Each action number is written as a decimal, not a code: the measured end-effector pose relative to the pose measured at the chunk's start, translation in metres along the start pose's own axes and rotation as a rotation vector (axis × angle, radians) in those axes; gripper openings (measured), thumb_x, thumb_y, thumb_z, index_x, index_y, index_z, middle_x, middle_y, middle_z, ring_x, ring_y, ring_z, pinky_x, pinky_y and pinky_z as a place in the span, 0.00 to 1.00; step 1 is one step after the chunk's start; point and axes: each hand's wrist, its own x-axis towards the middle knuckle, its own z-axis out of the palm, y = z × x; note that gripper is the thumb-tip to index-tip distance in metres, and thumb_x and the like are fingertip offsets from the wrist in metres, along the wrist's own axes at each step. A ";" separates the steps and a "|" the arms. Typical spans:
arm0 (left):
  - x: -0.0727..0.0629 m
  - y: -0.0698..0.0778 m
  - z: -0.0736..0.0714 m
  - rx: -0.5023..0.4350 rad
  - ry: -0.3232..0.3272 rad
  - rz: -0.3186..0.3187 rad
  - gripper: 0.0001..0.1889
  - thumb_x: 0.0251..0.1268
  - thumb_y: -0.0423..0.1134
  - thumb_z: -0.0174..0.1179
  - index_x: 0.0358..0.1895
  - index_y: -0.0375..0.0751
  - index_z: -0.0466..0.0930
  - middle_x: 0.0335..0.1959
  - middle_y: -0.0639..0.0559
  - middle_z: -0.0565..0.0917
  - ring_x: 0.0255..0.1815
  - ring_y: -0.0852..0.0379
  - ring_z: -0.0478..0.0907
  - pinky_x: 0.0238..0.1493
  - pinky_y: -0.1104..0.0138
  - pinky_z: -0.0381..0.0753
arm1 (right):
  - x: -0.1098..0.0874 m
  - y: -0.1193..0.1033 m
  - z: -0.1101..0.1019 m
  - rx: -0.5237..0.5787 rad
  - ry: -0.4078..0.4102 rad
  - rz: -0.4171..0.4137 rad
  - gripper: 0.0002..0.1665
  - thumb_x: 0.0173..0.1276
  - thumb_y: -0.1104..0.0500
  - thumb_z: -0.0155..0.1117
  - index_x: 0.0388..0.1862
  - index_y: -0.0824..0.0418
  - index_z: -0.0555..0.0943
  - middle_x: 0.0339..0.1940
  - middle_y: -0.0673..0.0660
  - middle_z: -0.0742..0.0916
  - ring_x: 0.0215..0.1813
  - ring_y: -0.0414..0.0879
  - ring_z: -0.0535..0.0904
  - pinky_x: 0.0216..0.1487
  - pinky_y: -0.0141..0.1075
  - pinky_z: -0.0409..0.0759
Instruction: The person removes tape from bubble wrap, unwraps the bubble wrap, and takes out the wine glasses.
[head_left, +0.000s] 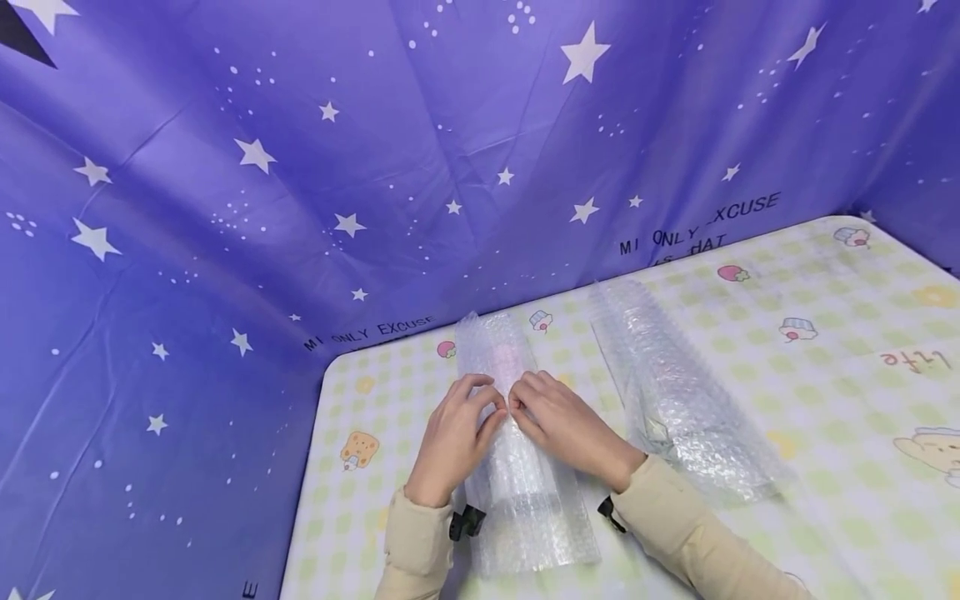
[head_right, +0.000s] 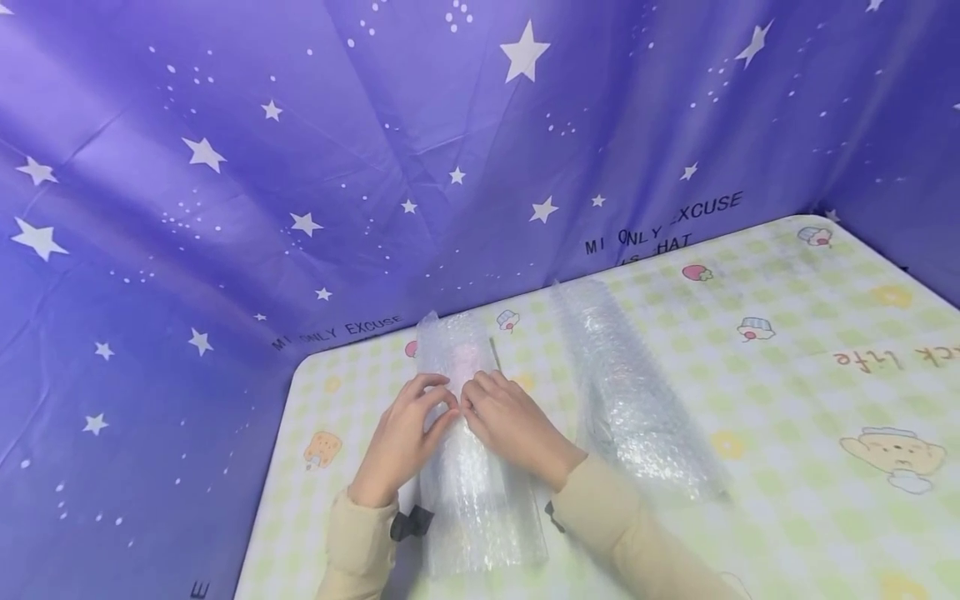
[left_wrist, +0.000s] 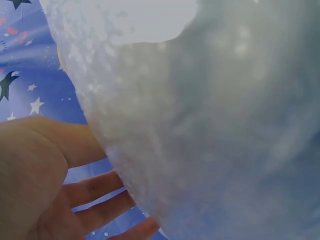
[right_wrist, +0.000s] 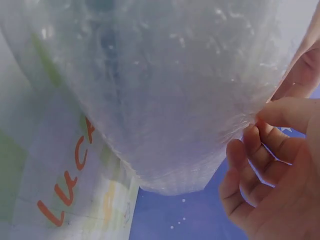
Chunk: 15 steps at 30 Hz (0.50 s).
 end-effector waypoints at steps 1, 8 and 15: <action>-0.001 0.000 0.000 -0.001 0.000 -0.003 0.03 0.69 0.40 0.63 0.35 0.50 0.81 0.57 0.48 0.80 0.57 0.50 0.78 0.48 0.59 0.82 | 0.000 -0.001 0.001 -0.002 -0.003 -0.005 0.08 0.74 0.60 0.59 0.33 0.54 0.73 0.32 0.45 0.73 0.35 0.40 0.65 0.38 0.32 0.69; -0.004 -0.003 0.000 -0.016 -0.008 -0.008 0.03 0.69 0.39 0.62 0.35 0.49 0.81 0.57 0.48 0.80 0.55 0.49 0.78 0.46 0.59 0.82 | -0.001 -0.002 -0.001 0.048 -0.011 0.000 0.05 0.75 0.61 0.57 0.36 0.56 0.74 0.34 0.47 0.74 0.38 0.41 0.67 0.40 0.33 0.72; -0.003 -0.006 -0.002 -0.016 -0.015 -0.005 0.03 0.69 0.37 0.63 0.35 0.49 0.80 0.58 0.48 0.79 0.53 0.49 0.79 0.45 0.60 0.81 | -0.001 0.000 -0.003 0.035 -0.012 0.036 0.03 0.73 0.63 0.59 0.37 0.57 0.77 0.35 0.47 0.76 0.38 0.41 0.69 0.40 0.34 0.73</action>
